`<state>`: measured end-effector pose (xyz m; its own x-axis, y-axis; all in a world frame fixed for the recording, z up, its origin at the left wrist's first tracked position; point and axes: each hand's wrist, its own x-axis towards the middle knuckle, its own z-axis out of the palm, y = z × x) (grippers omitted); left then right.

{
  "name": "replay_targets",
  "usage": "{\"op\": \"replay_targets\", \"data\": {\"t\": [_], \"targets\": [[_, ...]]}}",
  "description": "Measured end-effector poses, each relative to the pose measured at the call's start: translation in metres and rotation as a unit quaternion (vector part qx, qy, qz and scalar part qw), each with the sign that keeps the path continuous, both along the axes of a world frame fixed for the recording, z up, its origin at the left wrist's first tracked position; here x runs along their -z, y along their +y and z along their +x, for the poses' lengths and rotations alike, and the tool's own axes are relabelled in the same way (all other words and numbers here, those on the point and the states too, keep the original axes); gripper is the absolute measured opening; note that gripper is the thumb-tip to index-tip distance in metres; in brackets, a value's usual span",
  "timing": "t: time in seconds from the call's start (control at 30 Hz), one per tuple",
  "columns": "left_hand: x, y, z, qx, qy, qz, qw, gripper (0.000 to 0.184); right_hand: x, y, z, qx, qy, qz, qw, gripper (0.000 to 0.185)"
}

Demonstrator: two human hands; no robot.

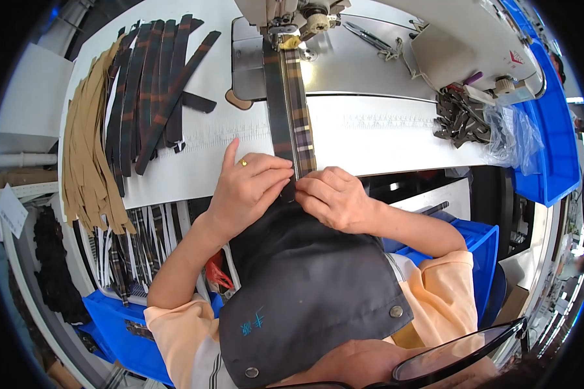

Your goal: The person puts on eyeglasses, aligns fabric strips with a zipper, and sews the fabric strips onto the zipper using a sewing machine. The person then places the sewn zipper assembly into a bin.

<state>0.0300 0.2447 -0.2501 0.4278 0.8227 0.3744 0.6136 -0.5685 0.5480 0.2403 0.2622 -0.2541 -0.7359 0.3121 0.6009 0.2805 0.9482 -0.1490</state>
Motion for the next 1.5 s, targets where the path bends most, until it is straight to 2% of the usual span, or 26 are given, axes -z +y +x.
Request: {"op": "replay_targets", "data": {"t": [0.17,0.27,0.37,0.47,0.57,0.97,1.07,1.17,1.27,1.5], "targets": [[-0.003,0.003,-0.002,0.01,0.0,-0.013,1.0,0.014,-0.001,-0.001,-0.001,0.008,-0.005,0.005,1.0,0.019],[-0.01,0.012,-0.009,0.037,-0.003,-0.082,0.996,0.015,-0.005,0.002,-0.001,-0.007,-0.004,0.003,1.0,0.017],[-0.011,0.059,-0.01,-0.058,0.024,0.017,0.998,0.023,-0.01,0.005,-0.002,-0.022,-0.024,0.002,0.999,0.015],[0.001,0.107,-0.014,-0.106,0.117,0.101,0.982,0.034,-0.016,0.01,-0.004,-0.038,-0.041,0.004,0.998,0.014],[0.002,0.123,-0.023,-0.097,0.159,0.082,0.979,0.039,-0.016,0.011,-0.005,-0.045,-0.057,-0.002,0.997,0.014],[-0.011,0.141,-0.031,-0.053,0.131,-0.005,0.99,0.034,-0.02,0.023,-0.003,-0.06,-0.079,-0.021,0.995,0.015],[-0.008,0.142,-0.032,-0.054,0.126,0.011,0.991,0.034,-0.019,0.027,-0.004,-0.058,-0.077,-0.015,0.995,0.015],[0.003,0.136,-0.031,-0.056,0.21,0.106,0.97,0.035,-0.019,0.034,-0.004,-0.061,-0.083,-0.008,0.995,0.015],[0.001,0.127,-0.019,-0.104,0.13,0.08,0.983,0.033,-0.02,0.041,-0.005,-0.063,-0.086,-0.008,0.994,0.015],[0.005,0.127,-0.015,-0.124,0.13,0.11,0.978,0.029,-0.02,0.061,-0.008,-0.048,-0.083,0.001,0.995,0.013]]}}
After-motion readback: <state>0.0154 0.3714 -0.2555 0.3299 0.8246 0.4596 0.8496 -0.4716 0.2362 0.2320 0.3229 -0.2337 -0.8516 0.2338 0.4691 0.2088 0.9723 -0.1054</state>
